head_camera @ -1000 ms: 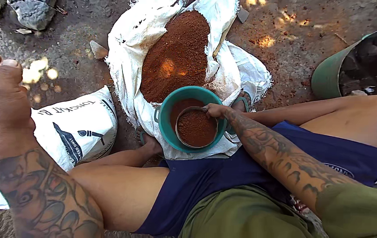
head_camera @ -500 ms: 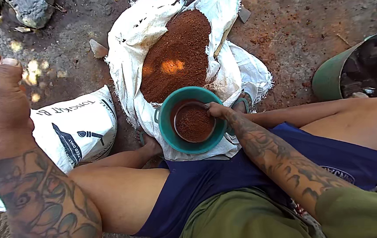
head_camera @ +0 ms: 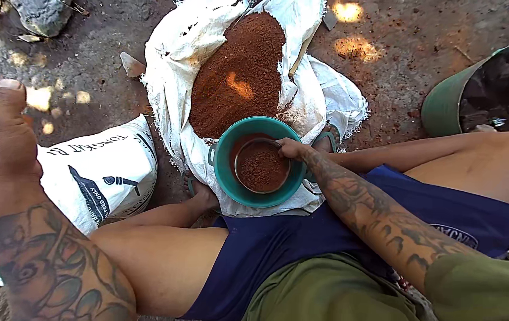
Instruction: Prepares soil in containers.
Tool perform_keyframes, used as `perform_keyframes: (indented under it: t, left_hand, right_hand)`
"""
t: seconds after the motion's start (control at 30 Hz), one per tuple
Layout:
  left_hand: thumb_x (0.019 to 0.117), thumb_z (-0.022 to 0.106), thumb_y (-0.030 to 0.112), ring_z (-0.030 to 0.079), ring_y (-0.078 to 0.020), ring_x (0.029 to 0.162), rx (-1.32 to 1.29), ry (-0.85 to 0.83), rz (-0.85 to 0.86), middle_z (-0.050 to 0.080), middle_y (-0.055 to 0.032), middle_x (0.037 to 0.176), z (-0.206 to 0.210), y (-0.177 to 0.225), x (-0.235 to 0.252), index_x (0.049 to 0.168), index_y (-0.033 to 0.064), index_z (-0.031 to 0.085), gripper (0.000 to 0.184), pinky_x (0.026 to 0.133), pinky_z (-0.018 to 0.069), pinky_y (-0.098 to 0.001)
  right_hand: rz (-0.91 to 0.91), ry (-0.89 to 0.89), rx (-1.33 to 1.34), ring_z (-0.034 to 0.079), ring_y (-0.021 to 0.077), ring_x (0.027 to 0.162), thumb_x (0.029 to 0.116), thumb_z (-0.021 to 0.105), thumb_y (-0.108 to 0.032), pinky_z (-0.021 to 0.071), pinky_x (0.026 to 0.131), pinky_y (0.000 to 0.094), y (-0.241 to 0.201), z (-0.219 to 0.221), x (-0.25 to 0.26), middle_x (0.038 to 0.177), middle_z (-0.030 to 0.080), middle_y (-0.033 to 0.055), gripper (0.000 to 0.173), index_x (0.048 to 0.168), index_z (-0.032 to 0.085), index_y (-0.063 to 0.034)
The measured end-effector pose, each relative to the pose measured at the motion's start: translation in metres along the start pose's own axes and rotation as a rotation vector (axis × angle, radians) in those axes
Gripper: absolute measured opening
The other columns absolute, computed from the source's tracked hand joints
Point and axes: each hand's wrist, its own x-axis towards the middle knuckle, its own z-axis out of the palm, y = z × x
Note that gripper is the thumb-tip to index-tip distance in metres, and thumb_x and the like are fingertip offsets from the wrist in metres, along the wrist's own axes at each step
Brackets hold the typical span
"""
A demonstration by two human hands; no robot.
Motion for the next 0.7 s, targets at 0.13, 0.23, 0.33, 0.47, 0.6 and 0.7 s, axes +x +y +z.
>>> perform_keyframes:
  t: [0.13,0.23,0.33,0.47,0.6,0.7]
  left_hand:
    - [0.0981,0.060,0.048,0.056,-0.0014,0.116,0.001,0.007,0.006,0.058,0.0011,0.136,0.000,0.001,-0.002,0.143,0.0126,0.054,0.057,0.098,0.0467,-0.0245]
    - [0.0984,0.059,0.048,0.056,-0.0012,0.119,0.000,-0.003,0.000,0.057,0.0011,0.139,0.000,0.001,-0.004,0.145,0.0127,0.052,0.059,0.098,0.0464,-0.0235]
    - [0.0995,0.057,0.044,0.054,-0.0011,0.119,0.009,-0.010,0.020,0.056,-0.0013,0.139,0.001,0.003,-0.006,0.144,0.0098,0.052,0.057,0.101,0.0445,-0.0237]
    - [0.0986,0.059,0.049,0.056,-0.0015,0.118,0.000,0.004,0.005,0.058,0.0010,0.138,0.001,0.000,-0.004,0.145,0.0130,0.052,0.059,0.099,0.0464,-0.0243]
    - [0.0999,0.058,0.048,0.056,-0.0008,0.116,0.005,0.014,-0.009,0.058,0.0009,0.136,0.005,0.006,-0.009,0.143,0.0124,0.053,0.056,0.098,0.0460,-0.0244]
    - [0.0976,0.060,0.050,0.057,-0.0010,0.115,-0.001,0.007,-0.016,0.058,0.0027,0.136,0.006,0.006,-0.007,0.145,0.0161,0.052,0.059,0.097,0.0472,-0.0250]
  right_hand:
    - [0.092,-0.080,-0.001,0.068,0.0331,0.087,0.0873,0.055,0.011,0.0577,0.068,0.0537,-0.001,-0.006,0.003,0.112,0.067,0.0209,0.054,0.136,0.062,-0.0111]
    - [0.068,-0.001,0.018,0.065,0.0346,0.088,0.0875,0.057,0.010,0.0542,0.072,0.0548,-0.001,0.001,-0.003,0.111,0.066,0.0229,0.049,0.133,0.063,-0.0072]
    - [0.066,0.019,0.034,0.068,0.0337,0.091,0.0834,0.059,0.011,0.0570,0.074,0.0551,0.006,-0.003,0.006,0.112,0.069,0.0210,0.052,0.131,0.065,-0.0091]
    - [0.065,-0.015,0.013,0.067,0.0333,0.090,0.0859,0.057,0.012,0.0552,0.074,0.0549,-0.005,0.000,-0.005,0.110,0.067,0.0214,0.048,0.129,0.065,-0.0067]
    - [0.081,0.020,0.021,0.070,0.0362,0.086,0.0871,0.057,0.008,0.0588,0.067,0.0555,0.003,0.001,0.004,0.113,0.069,0.0225,0.057,0.139,0.062,-0.0160]
    - [0.085,-0.055,-0.007,0.065,0.0332,0.087,0.0897,0.055,0.011,0.0546,0.069,0.0519,-0.007,0.002,-0.010,0.111,0.066,0.0225,0.048,0.134,0.062,-0.0071]
